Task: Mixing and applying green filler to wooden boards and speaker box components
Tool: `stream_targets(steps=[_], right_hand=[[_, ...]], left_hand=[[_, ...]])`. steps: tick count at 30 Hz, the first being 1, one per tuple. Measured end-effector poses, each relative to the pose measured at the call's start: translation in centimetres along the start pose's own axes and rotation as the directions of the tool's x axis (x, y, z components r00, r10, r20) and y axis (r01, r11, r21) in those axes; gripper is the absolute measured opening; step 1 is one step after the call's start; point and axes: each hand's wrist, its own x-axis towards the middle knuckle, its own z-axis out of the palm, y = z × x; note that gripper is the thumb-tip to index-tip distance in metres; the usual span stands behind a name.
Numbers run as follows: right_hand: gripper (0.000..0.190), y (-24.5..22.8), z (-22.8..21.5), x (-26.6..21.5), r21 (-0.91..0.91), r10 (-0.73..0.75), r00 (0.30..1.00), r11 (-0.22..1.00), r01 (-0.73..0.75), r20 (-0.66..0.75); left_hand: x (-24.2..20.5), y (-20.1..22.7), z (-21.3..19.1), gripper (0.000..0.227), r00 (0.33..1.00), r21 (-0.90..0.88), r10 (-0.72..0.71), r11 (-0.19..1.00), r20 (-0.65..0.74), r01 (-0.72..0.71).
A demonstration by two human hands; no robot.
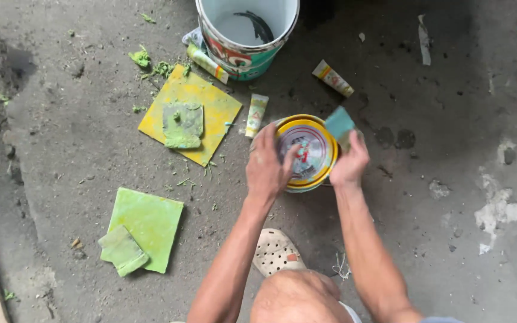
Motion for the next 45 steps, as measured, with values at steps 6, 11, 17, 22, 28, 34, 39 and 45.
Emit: stream_targets(steps=[6,11,17,22,28,34,39,45], right_hand=[[0.011,-4.4,10.9,-2.6,-0.016,0.178,0.847,0.980,-0.197,0.501],[0.033,-9.5,9.7,-0.3,0.077,0.267,0.855,0.939,-0.334,0.444],[0.043,-7.5,2.5,-0.2,-0.061,0.335,0.936,0.942,-0.330,0.112],[0.027,-6.3,-2.3,-1.0,-0.129,0.313,0.949,0.943,-0.307,0.028],[0.017,-1.7,-2.9,0.9,-0.012,0.289,0.957,0.957,-0.289,0.000],[0.024,3.4,-2.8,2.6,0.117,0.292,0.955,0.952,-0.284,-0.057],[0.023,5.1,-1.9,2.3,0.105,0.302,0.942,0.952,-0.289,-0.144],[0.022,4.3,0.5,5.3,0.010,0.313,0.949,0.950,-0.312,-0.033]], left_hand=[[-4.0,0.4,-5.0,0.014,0.902,-0.394,-0.276,0.909,-0.332,0.134],[-6.9,-9.2,-11.7,0.009,0.540,-0.558,-0.461,0.830,-0.704,-0.018],[-9.8,-24.4,-13.4,0.017,0.346,-0.760,-0.685,0.629,-0.641,-0.163],[-3.4,-23.5,-9.9,0.018,0.311,-0.679,-0.632,0.732,-0.710,-0.064],[0.6,-24.5,-6.9,0.013,0.430,-0.423,-0.539,0.840,-0.724,0.341],[-0.7,-22.7,-7.1,0.017,0.603,0.032,-0.374,0.832,-0.705,0.554],[2.3,-13.1,-4.5,0.042,0.889,0.061,-0.001,0.998,-0.458,0.033],[0.5,-4.5,-0.9,0.060,0.966,-0.569,-0.226,0.782,0.121,0.255]])
